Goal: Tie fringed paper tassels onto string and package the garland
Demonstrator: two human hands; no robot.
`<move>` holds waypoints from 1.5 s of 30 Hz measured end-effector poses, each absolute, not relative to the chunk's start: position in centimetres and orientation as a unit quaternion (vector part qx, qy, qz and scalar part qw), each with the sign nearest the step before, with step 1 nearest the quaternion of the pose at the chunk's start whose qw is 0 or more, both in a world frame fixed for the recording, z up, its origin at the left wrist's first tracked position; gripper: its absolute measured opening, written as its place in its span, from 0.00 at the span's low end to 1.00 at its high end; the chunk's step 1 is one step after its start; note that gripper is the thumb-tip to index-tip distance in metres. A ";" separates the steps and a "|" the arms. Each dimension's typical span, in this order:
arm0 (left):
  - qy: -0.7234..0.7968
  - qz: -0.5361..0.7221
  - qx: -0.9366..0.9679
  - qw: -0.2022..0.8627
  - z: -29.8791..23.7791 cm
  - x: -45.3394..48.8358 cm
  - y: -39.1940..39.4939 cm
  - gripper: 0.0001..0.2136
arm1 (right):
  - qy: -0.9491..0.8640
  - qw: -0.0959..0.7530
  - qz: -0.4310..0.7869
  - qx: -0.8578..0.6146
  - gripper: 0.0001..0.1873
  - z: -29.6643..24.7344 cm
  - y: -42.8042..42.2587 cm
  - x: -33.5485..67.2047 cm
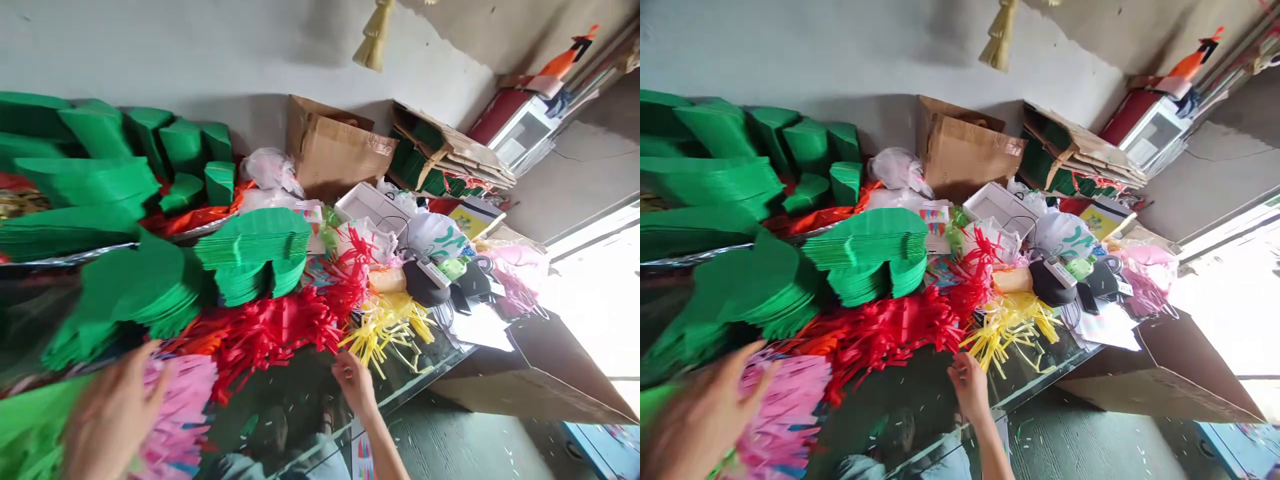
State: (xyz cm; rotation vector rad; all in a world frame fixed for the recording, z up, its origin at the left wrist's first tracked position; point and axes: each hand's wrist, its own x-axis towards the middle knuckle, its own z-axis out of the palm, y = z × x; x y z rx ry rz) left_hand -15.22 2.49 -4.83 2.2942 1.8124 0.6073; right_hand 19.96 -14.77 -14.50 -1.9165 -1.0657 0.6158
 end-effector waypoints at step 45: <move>0.300 0.193 0.913 0.196 -17.1 35.7 -5.3 0.18 | -0.641 0.309 0.078 -0.698 0.08 -16.9 -13.9 53.9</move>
